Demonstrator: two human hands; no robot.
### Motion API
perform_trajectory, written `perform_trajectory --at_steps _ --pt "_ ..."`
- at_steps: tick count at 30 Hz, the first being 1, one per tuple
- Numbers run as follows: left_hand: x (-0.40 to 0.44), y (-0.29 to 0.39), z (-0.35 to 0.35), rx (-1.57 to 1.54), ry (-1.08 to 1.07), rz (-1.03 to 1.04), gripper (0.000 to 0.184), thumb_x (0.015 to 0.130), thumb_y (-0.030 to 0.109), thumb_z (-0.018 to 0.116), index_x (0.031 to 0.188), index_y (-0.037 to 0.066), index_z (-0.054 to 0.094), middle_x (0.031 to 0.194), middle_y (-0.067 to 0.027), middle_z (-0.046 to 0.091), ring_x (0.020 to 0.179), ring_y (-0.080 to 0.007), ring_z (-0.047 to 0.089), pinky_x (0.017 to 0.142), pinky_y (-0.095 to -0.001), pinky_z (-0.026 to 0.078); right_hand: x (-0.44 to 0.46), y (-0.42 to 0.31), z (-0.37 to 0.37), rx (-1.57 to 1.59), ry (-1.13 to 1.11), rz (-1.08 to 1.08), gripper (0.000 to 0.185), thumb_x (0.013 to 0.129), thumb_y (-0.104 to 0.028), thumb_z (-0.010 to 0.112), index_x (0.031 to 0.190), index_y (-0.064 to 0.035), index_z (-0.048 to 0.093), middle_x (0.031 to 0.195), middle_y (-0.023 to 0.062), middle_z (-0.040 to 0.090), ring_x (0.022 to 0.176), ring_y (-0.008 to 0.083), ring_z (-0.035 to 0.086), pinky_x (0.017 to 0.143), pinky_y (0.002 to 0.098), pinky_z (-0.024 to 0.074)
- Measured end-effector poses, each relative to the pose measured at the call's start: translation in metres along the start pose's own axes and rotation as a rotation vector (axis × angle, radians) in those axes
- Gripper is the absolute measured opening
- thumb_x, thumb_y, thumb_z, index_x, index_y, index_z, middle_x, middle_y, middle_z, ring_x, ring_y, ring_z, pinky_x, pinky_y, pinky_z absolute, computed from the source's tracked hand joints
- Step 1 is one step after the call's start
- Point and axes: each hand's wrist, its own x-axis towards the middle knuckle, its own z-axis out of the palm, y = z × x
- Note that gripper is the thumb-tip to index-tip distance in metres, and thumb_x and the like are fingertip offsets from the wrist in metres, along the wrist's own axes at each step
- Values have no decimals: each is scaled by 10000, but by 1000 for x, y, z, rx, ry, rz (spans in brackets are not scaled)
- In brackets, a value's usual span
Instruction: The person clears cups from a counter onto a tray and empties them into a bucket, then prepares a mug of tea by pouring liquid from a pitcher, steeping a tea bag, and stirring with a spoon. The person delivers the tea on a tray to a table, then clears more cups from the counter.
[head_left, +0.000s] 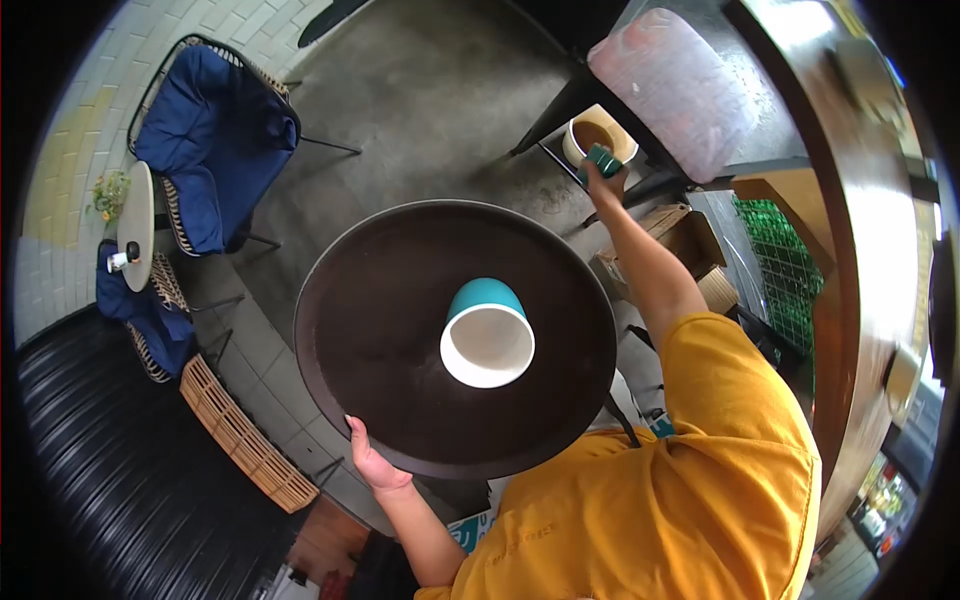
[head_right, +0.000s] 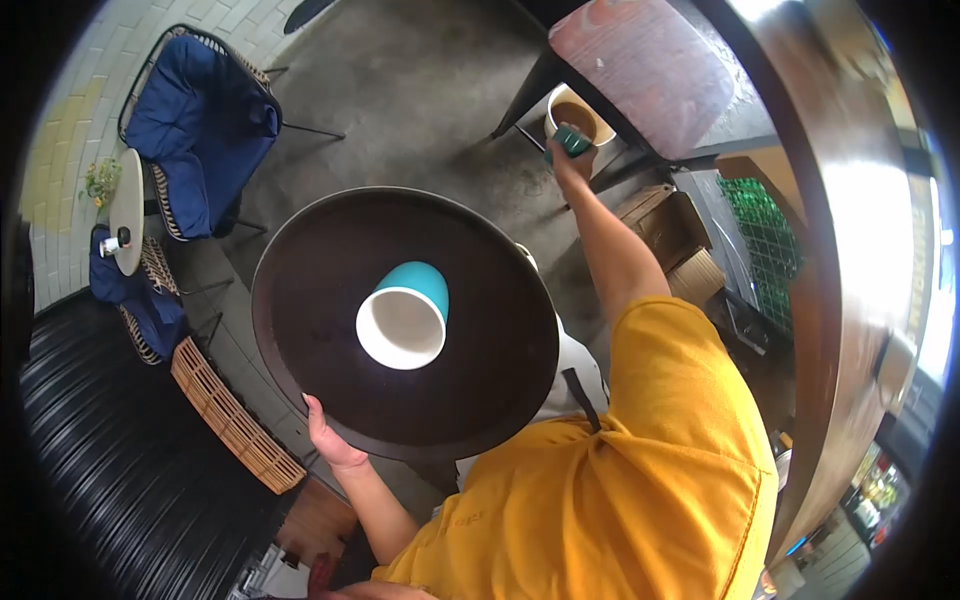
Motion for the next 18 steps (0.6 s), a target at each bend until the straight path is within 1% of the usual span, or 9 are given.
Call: perform_trajectory --at_steps 2,4,6,8,9,11,15,17,18 --pt "17 -9 9 -78 -23 -11 501 975 331 475 1351 5 423 1356 -120 491 1222 -292 484 1041 -436 370 39 14 16 255 -76 260 697 682 -371 775 1185 -32 433 1038 122 562 876 206 599 644 378 532" --pt "30 -14 10 -89 -9 -20 514 975 340 474 1358 2 414 1362 -121 485 1228 -293 479 1047 -438 364 78 23 24 368 -116 392 630 688 -385 763 1146 -57 481 970 96 572 804 178 607 552 368 525" --pt "40 -18 10 -97 7 -26 528 975 350 472 1364 -1 404 1369 -122 478 1234 -294 474 1052 -439 358 106 30 25 519 -222 513 515 751 -417 691 1099 -71 534 865 88 587 679 222 604 563 357 505" --pt "49 -17 10 -47 47 0 548 965 382 484 1363 13 412 1367 -117 478 1234 -301 468 1042 -438 362 134 41 31 668 -163 664 381 829 -363 597 1057 -60 558 859 106 598 698 241 600 598 369 507" --pt "53 -16 7 -41 57 16 541 970 383 473 1363 16 411 1362 -117 481 1227 -299 472 1039 -439 365 145 48 29 661 -164 675 381 829 -363 597 1057 -60 558 859 106 598 698 241 600 598 369 507" --pt "61 -16 6 -32 68 26 538 972 381 471 1363 17 411 1361 -116 481 1224 -297 475 1036 -438 368 159 60 24 1061 -304 862 311 872 -303 517 1029 -39 566 891 131 607 751 259 606 620 375 509" --pt "69 -12 9 -1 118 65 531 972 373 474 1364 21 410 1365 -117 476 1221 -294 475 1031 -435 374 159 61 30 1250 -244 886 352 909 -350 473 1087 -56 549 904 123 639 761 281 638 637 367 533" --pt "67 -10 7 -12 113 70 527 972 369 473 1364 22 411 1363 -117 477 1220 -294 474 1030 -434 374 134 39 29 1188 -196 687 288 884 -293 529 1058 -66 565 966 118 622 831 276 627 712 385 539" --pt "66 -8 6 -22 108 74 523 972 364 473 1363 23 412 1362 -117 477 1219 -294 474 1029 -434 375 126 42 26 1194 -201 684 288 884 -293 529 1058 -66 565 966 118 622 831 276 627 712 385 539"
